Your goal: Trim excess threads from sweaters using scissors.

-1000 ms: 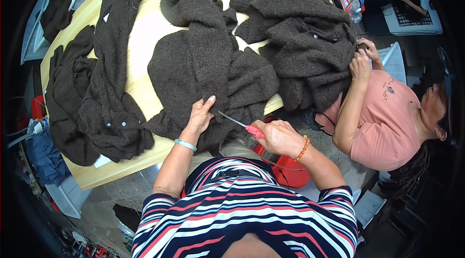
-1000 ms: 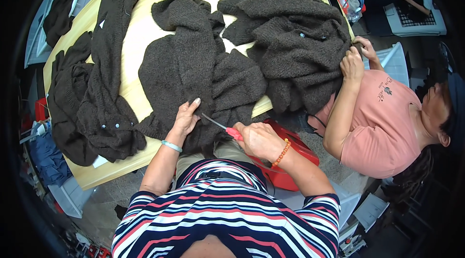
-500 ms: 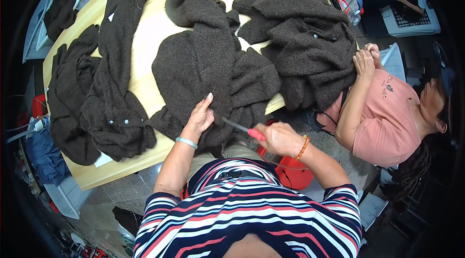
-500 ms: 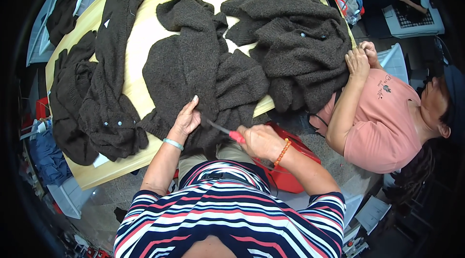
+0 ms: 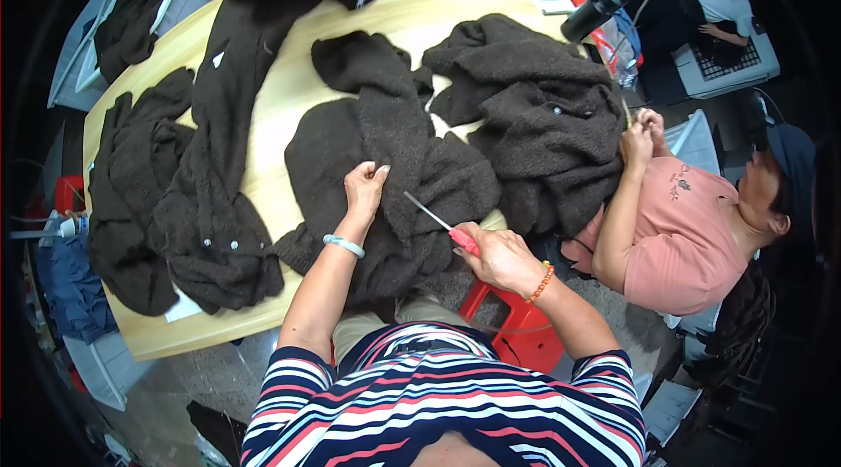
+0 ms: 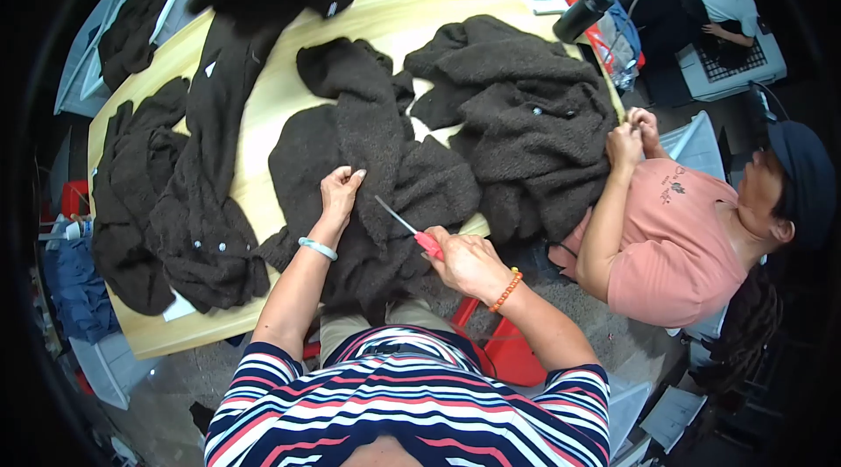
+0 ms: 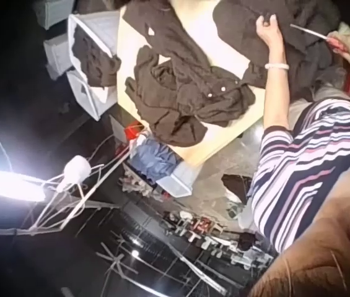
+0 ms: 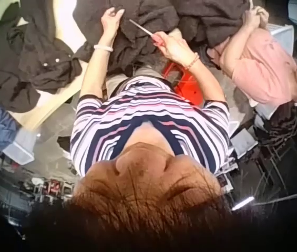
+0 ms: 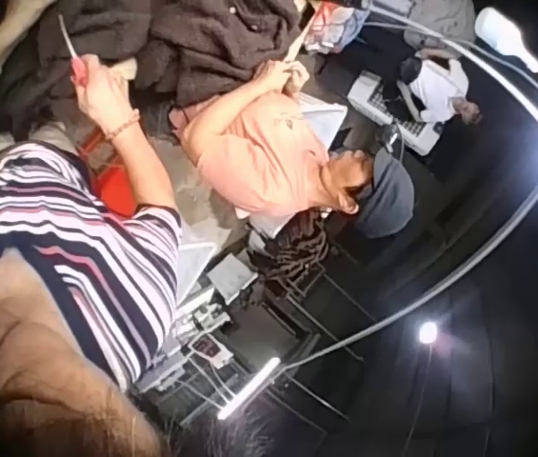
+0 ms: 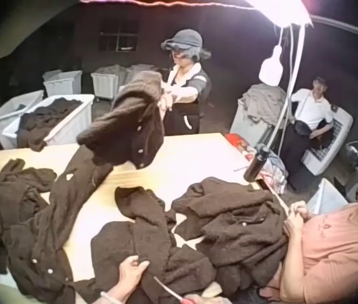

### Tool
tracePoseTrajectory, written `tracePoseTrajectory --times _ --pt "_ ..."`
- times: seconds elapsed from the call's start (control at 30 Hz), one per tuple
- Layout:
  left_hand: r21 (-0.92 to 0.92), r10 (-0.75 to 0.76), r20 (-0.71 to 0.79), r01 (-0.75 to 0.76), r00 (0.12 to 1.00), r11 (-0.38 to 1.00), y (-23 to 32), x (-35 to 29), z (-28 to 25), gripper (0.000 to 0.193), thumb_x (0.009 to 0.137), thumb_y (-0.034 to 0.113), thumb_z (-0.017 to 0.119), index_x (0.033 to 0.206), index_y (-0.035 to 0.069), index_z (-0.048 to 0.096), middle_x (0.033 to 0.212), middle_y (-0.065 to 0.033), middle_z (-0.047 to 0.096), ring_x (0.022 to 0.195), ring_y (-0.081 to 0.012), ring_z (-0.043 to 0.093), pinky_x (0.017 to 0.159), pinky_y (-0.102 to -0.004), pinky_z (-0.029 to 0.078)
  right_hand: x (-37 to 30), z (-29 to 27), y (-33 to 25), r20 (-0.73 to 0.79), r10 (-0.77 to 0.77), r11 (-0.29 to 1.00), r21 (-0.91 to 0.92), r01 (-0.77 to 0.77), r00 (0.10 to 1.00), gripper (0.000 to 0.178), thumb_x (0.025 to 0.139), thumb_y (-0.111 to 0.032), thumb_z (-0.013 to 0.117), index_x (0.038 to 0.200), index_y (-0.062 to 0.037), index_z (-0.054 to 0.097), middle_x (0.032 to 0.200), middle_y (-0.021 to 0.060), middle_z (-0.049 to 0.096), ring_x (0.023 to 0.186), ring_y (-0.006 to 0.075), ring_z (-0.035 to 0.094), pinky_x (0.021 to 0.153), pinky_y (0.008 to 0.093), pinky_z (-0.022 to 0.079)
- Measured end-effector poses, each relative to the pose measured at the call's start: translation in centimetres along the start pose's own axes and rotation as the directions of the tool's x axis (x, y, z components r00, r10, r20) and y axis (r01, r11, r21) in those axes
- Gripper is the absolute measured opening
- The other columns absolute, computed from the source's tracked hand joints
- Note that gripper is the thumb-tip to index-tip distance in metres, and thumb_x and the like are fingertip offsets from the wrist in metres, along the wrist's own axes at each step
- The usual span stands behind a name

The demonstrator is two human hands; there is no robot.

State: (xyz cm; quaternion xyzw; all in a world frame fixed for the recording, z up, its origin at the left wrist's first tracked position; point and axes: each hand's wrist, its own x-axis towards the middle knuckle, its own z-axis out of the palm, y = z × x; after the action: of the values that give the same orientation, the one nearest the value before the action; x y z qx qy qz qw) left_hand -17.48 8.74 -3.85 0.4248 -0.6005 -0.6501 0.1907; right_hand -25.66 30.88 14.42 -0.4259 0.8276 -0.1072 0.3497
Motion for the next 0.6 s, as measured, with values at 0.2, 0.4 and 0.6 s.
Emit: tracePoseTrajectory --times 0.2,0.4,0.6 --pt "0.046 0.06 0.046 -0.062 0.997 0.997 -3.1 -0.1 0.6 0.027 0.082 0.01 0.071 0.065 0.001 0.053 0.06 0.007 0.045 0.057 -0.0041 0.038 0.05 -0.0263 0.033 2.8 0.9 1.2 -0.086 -0.053 0.989 -0.14 0.04 0.995 0.033 0.09 -0.03 0.06 0.112 -0.006 0.058 0.078 0.0239 0.066 0.077 0.0417 0.065 0.072 0.051 0.051" --pt "0.144 0.082 0.061 -0.09 0.995 0.985 -2.9 -1.7 -2.2 0.022 0.083 0.014 0.072 0.07 0.001 0.06 0.064 0.0005 0.056 0.06 -0.0087 0.049 0.055 -0.0287 0.039 1.5 1.8 1.0 0.18 -0.175 0.983 -0.013 0.181 0.968 0.032 0.09 -0.032 0.059 0.109 -0.0052 0.057 0.079 0.0233 0.066 0.08 0.0414 0.065 0.072 0.0507 0.05" --pt "0.851 0.255 0.019 -0.149 0.967 0.503 1.8 -10.1 -4.1 0.095 0.061 0.039 0.087 0.138 0.01 0.041 0.14 -0.0191 0.04 0.136 -0.0404 0.029 0.104 -0.0599 0.027 -0.4 1.7 3.2 0.107 -0.045 0.992 0.119 0.032 0.993 0.033 0.089 -0.026 0.062 0.117 -0.0104 0.054 0.081 0.0218 0.066 0.081 0.0409 0.065 0.071 0.0473 0.052"
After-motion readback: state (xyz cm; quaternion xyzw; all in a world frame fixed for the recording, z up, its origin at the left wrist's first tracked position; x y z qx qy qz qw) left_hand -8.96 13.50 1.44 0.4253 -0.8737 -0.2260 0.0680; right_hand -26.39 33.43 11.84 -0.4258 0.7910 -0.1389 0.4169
